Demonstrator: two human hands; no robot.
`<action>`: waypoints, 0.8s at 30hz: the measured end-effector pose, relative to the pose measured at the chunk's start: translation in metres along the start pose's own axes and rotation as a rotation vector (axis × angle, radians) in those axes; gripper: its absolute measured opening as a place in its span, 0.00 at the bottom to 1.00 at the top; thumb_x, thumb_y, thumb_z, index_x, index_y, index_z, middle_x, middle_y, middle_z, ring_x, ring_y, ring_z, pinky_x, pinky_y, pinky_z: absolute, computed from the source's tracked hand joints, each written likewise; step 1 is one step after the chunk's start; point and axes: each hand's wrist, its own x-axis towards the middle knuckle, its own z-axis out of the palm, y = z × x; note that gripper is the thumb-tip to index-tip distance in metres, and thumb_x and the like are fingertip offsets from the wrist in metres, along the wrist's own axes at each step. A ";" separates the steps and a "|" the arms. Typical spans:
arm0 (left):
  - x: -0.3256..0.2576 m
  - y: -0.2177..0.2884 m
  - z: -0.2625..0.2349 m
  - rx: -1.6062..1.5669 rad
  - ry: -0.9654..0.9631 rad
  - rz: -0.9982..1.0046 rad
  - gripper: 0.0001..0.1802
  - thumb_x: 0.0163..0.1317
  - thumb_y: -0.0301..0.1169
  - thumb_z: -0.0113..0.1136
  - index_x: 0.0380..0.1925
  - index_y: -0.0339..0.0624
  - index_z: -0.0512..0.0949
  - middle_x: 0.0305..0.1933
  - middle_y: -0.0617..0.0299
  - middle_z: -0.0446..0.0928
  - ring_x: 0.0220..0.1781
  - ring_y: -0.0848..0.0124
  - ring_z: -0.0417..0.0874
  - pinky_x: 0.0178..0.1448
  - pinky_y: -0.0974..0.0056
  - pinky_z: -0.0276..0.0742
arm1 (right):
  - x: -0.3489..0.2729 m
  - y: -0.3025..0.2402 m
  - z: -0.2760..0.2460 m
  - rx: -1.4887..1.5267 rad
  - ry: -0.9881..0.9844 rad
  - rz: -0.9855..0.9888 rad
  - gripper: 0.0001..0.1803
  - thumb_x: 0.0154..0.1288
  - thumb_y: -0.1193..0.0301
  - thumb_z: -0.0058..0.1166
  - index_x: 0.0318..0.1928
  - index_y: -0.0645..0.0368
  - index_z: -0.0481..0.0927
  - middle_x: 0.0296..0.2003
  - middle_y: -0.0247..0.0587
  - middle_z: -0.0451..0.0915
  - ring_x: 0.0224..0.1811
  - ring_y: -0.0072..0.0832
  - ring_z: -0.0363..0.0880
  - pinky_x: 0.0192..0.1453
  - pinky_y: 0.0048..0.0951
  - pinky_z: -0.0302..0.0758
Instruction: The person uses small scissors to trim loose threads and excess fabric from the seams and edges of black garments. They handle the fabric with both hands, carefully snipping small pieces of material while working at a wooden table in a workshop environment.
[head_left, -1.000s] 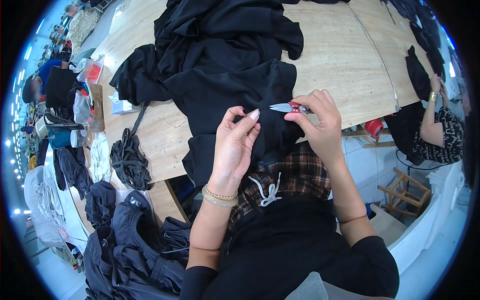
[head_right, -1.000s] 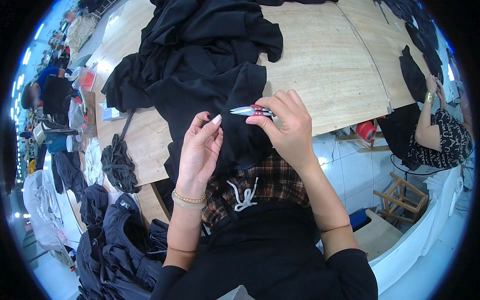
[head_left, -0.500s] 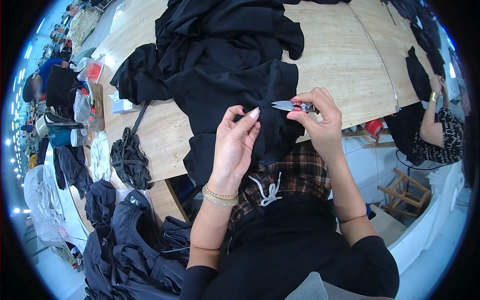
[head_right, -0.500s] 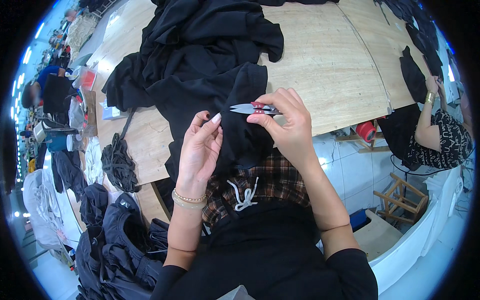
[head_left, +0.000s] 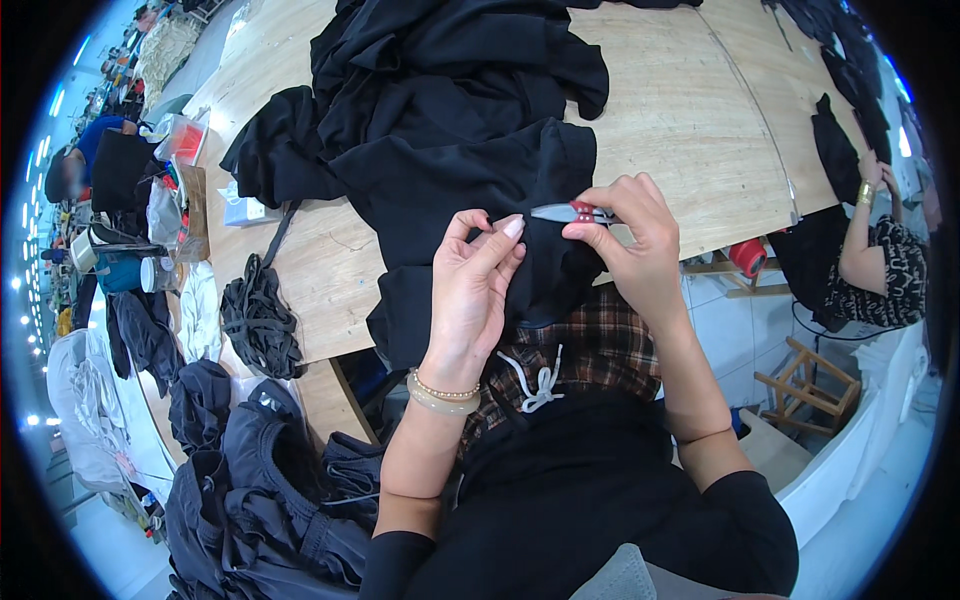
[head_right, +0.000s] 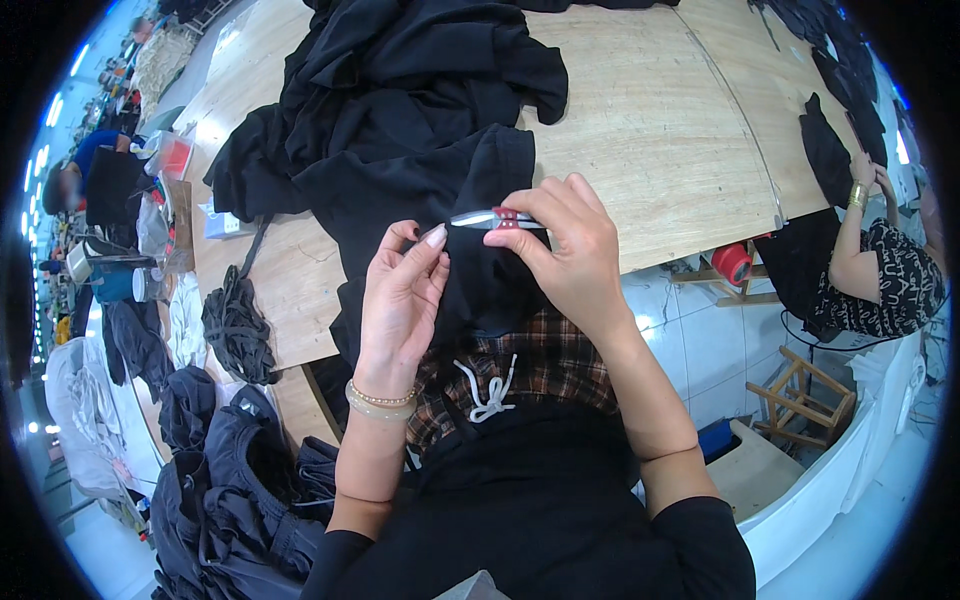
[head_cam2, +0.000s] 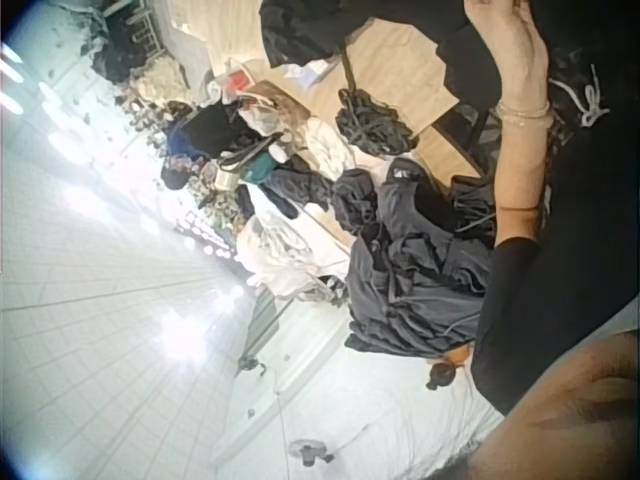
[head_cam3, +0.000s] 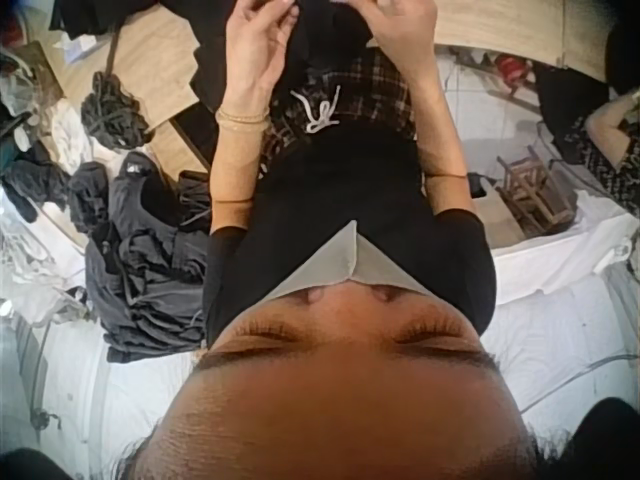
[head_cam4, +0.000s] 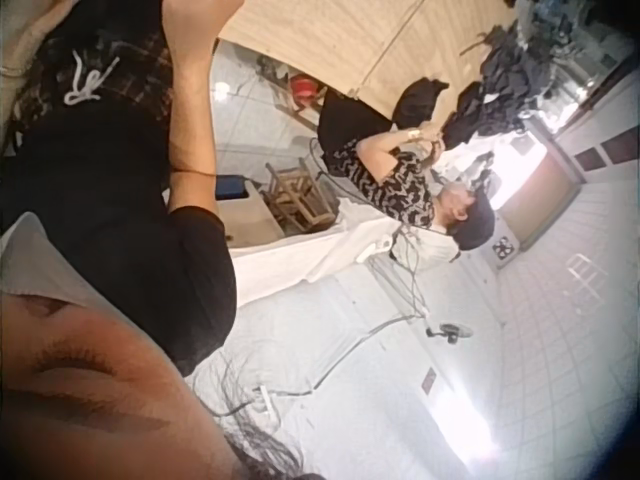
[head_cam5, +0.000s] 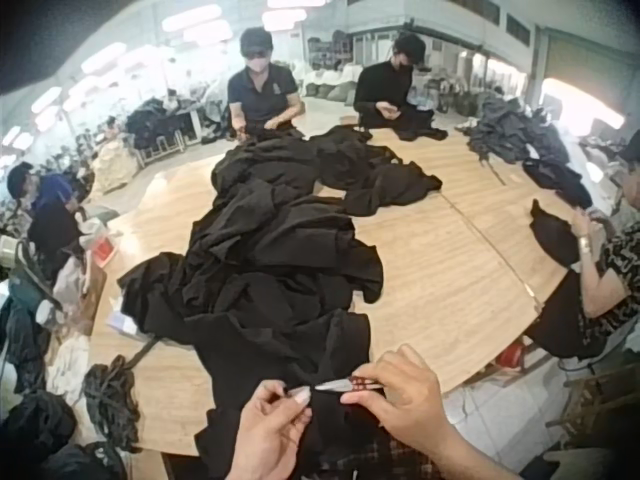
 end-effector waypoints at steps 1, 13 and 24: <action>0.000 0.000 0.000 0.000 0.006 -0.002 0.10 0.67 0.20 0.63 0.40 0.45 0.71 0.43 0.59 0.82 0.42 0.77 0.84 0.50 0.74 0.82 | 0.001 0.000 0.000 -0.011 -0.001 -0.006 0.15 0.49 0.68 0.74 0.35 0.60 0.85 0.29 0.34 0.80 0.33 0.32 0.70 0.37 0.31 0.69; 0.000 0.001 0.005 0.078 0.028 0.049 0.10 0.66 0.21 0.65 0.38 0.45 0.72 0.42 0.60 0.83 0.40 0.77 0.83 0.50 0.74 0.81 | 0.005 0.001 -0.003 -0.028 -0.028 -0.039 0.16 0.48 0.66 0.74 0.35 0.60 0.84 0.29 0.34 0.80 0.33 0.33 0.69 0.37 0.32 0.68; 0.000 0.003 0.008 0.149 0.047 0.100 0.12 0.65 0.20 0.65 0.38 0.44 0.69 0.42 0.55 0.84 0.38 0.77 0.84 0.50 0.71 0.82 | 0.008 -0.002 -0.005 -0.066 -0.058 -0.054 0.16 0.48 0.66 0.74 0.34 0.59 0.83 0.29 0.34 0.80 0.33 0.34 0.70 0.38 0.33 0.69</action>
